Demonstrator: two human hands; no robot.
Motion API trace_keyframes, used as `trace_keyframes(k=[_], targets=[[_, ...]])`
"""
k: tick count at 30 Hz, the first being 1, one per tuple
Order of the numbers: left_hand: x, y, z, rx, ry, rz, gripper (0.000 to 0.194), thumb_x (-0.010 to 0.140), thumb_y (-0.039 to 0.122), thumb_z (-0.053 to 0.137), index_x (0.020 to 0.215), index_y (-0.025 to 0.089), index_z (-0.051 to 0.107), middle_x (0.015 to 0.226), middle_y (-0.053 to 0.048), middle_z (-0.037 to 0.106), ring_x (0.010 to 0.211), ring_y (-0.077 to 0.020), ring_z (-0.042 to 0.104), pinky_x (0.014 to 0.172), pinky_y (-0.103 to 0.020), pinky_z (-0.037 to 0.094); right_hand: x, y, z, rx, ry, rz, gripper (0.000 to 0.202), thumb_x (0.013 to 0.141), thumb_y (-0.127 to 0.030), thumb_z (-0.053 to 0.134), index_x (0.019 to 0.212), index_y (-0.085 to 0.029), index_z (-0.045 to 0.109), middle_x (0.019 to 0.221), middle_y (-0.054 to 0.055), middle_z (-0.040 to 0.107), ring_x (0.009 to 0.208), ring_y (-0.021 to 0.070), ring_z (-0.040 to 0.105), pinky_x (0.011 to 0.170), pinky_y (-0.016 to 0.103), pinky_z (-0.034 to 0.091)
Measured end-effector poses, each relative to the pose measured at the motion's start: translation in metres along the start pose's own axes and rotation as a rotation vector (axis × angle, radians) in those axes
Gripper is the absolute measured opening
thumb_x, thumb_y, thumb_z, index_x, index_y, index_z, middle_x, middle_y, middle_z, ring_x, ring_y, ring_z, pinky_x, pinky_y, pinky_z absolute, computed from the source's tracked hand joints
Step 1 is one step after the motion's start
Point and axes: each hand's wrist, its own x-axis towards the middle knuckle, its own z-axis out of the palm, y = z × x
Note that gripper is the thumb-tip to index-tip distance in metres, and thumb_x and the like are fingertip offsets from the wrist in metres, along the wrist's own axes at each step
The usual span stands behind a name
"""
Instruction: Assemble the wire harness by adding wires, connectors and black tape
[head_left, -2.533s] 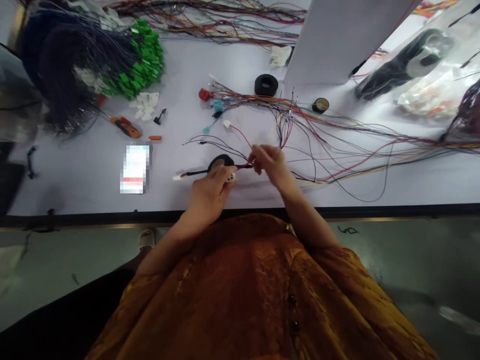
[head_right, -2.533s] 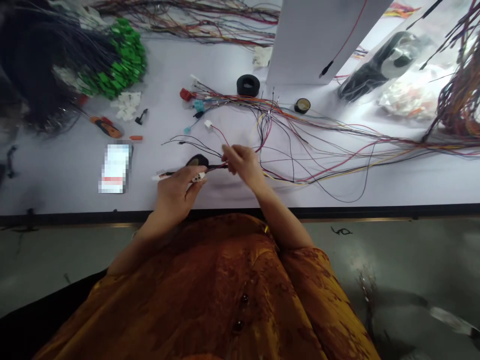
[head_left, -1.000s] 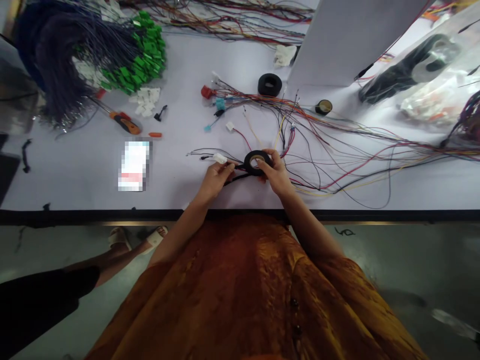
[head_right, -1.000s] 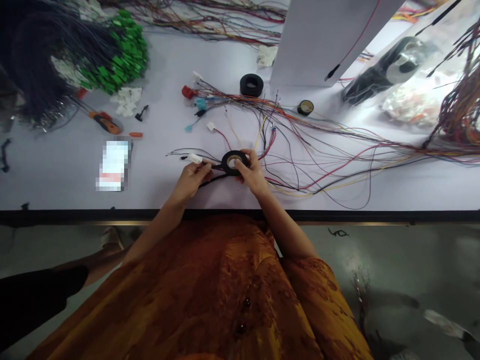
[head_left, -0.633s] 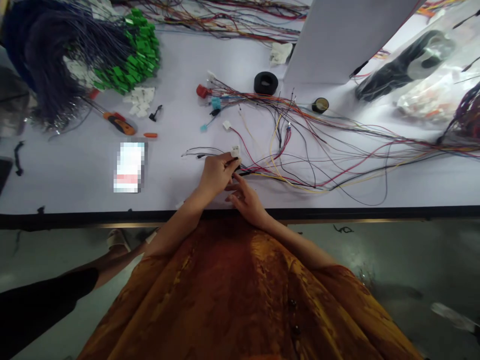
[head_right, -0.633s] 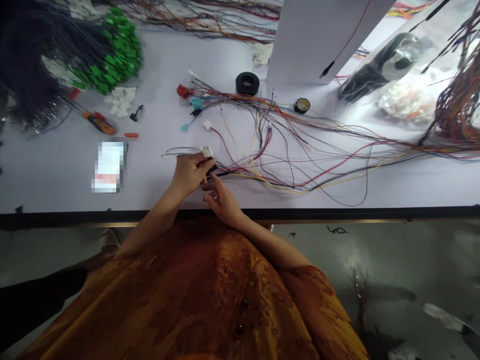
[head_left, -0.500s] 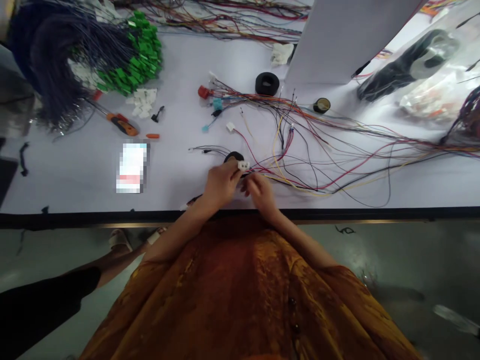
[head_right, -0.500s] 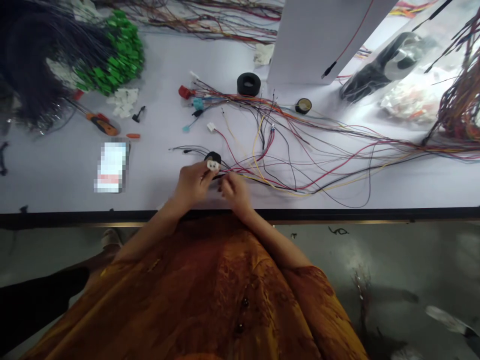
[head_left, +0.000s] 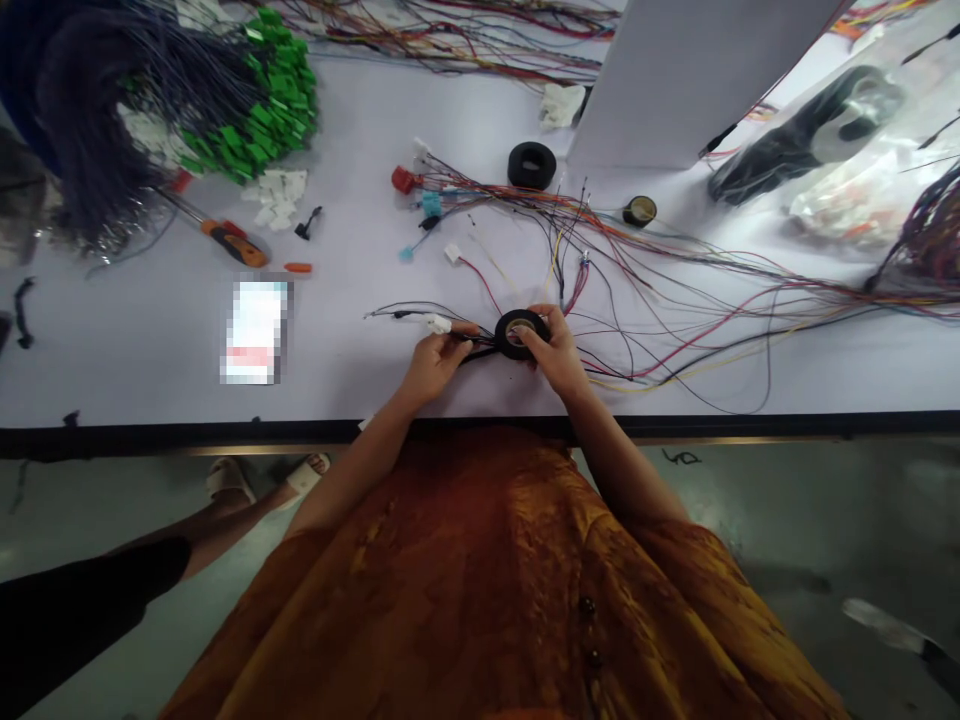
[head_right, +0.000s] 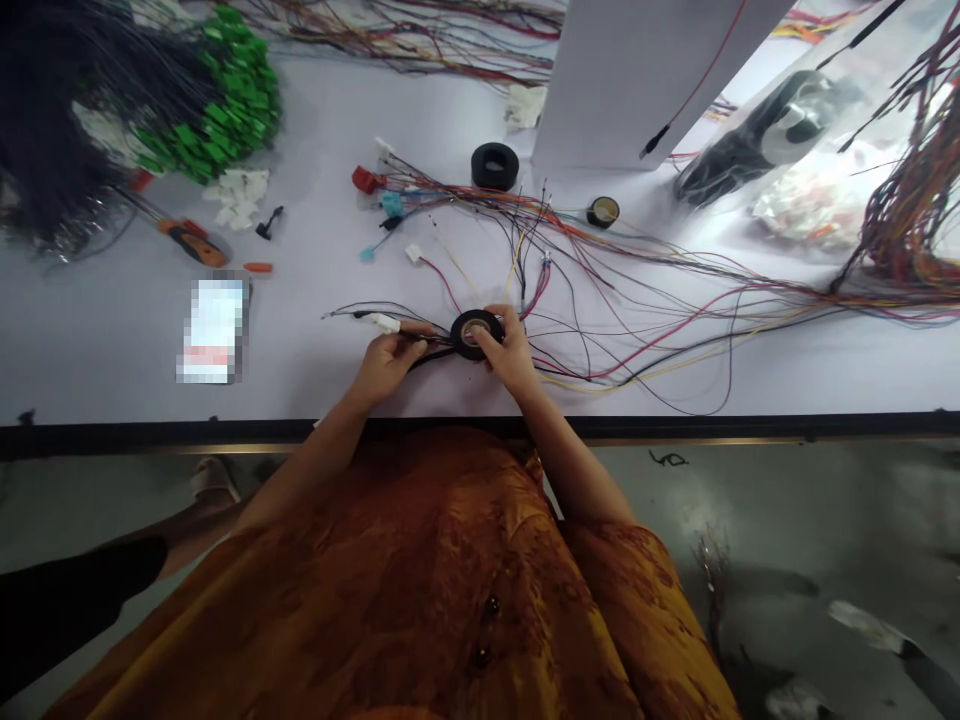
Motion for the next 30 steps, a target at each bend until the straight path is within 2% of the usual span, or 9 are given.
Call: trace_keyframes(k=[3, 8, 12, 16, 19, 21, 24, 27, 30], targets=[[0.003, 0.001, 0.000, -0.021, -0.033, -0.060, 0.035, 0.085, 0.048, 0.068, 0.096, 0.016, 0.073, 0.093, -0.009, 0.077, 0.086, -0.0194, 0.074, 0.084, -0.035, 0.061, -0.006, 0.000, -0.004, 0.003, 0.012, -0.036, 0.037, 0.084, -0.038, 0.064, 0.115, -0.025, 0.050, 0.081, -0.003, 0.057, 0.051, 0.0074, 0.051, 0.036, 0.018, 0.039], [0.009, 0.009, -0.001, 0.019, 0.055, -0.080, 0.031, 0.084, 0.045, 0.069, 0.084, 0.014, 0.074, 0.072, -0.006, 0.073, 0.062, -0.0153, 0.067, 0.059, -0.026, 0.056, -0.033, -0.006, 0.005, 0.046, -0.094, -0.021, 0.041, 0.087, -0.036, 0.060, 0.126, -0.025, 0.051, 0.087, 0.000, 0.062, 0.047, 0.0075, 0.054, 0.035, 0.020, 0.043], [0.021, 0.022, -0.007, 0.189, 0.024, 0.000, 0.026, 0.085, 0.040, 0.067, 0.076, 0.016, 0.074, 0.065, -0.002, 0.068, 0.052, -0.0118, 0.057, 0.053, -0.024, 0.045, -0.060, 0.000, 0.032, 0.174, -0.212, 0.026, 0.051, 0.088, -0.040, 0.059, 0.134, -0.026, 0.041, 0.103, 0.004, 0.063, 0.055, 0.0097, 0.063, 0.037, 0.020, 0.046], [0.032, 0.044, -0.006, 0.405, -0.055, 0.068, 0.020, 0.083, 0.035, 0.070, 0.072, 0.018, 0.073, 0.064, -0.002, 0.068, 0.059, -0.0167, 0.061, 0.059, -0.027, 0.044, -0.073, 0.011, 0.069, 0.256, -0.351, -0.004, 0.068, 0.090, -0.035, 0.057, 0.148, -0.027, 0.022, 0.127, 0.011, 0.058, 0.078, 0.0138, 0.071, 0.057, 0.027, 0.061], [0.028, 0.057, 0.003, 0.495, -0.135, 0.085, 0.017, 0.085, 0.032, 0.068, 0.073, 0.019, 0.070, 0.057, -0.001, 0.064, 0.056, -0.0182, 0.060, 0.059, -0.028, 0.044, -0.070, 0.014, 0.075, 0.186, -0.508, -0.064, 0.051, 0.090, -0.032, 0.057, 0.139, -0.024, 0.041, 0.123, 0.009, 0.063, 0.084, 0.0151, 0.070, 0.068, 0.031, 0.063], [0.017, 0.059, 0.009, 0.558, -0.162, 0.118, 0.018, 0.088, 0.033, 0.065, 0.077, 0.020, 0.069, 0.059, -0.003, 0.064, 0.058, -0.0196, 0.062, 0.061, -0.029, 0.045, -0.062, 0.013, 0.062, 0.110, -0.548, -0.083, 0.024, 0.089, -0.030, 0.057, 0.110, -0.021, 0.061, 0.097, 0.004, 0.070, 0.073, 0.0146, 0.067, 0.065, 0.031, 0.061], [-0.004, 0.049, 0.015, 0.675, -0.149, 0.219, 0.018, 0.093, 0.032, 0.057, 0.085, 0.020, 0.067, 0.078, -0.006, 0.069, 0.072, -0.0207, 0.066, 0.068, -0.030, 0.049, -0.041, 0.008, 0.028, 0.041, -0.365, -0.090, 0.014, 0.088, -0.030, 0.056, 0.083, -0.019, 0.061, 0.066, -0.001, 0.062, 0.058, 0.0121, 0.059, 0.057, 0.027, 0.054], [-0.023, 0.031, 0.016, 0.687, -0.196, 0.323, 0.020, 0.097, 0.027, 0.047, 0.091, 0.020, 0.065, 0.100, -0.009, 0.071, 0.091, -0.0208, 0.068, 0.082, -0.033, 0.053, -0.015, -0.001, 0.008, 0.052, -0.056, -0.078, 0.025, 0.084, -0.040, 0.063, 0.099, -0.021, 0.057, 0.083, 0.001, 0.066, 0.062, 0.0117, 0.062, 0.053, 0.024, 0.052], [-0.031, 0.017, 0.016, 0.619, -0.211, 0.370, 0.022, 0.098, 0.030, 0.046, 0.087, 0.021, 0.063, 0.119, -0.010, 0.067, 0.107, -0.0219, 0.066, 0.094, -0.037, 0.053, 0.004, -0.006, 0.012, 0.045, -0.097, -0.032, 0.043, 0.081, -0.042, 0.067, 0.116, -0.024, 0.051, 0.091, 0.000, 0.067, 0.055, 0.0093, 0.060, 0.046, 0.022, 0.049]])
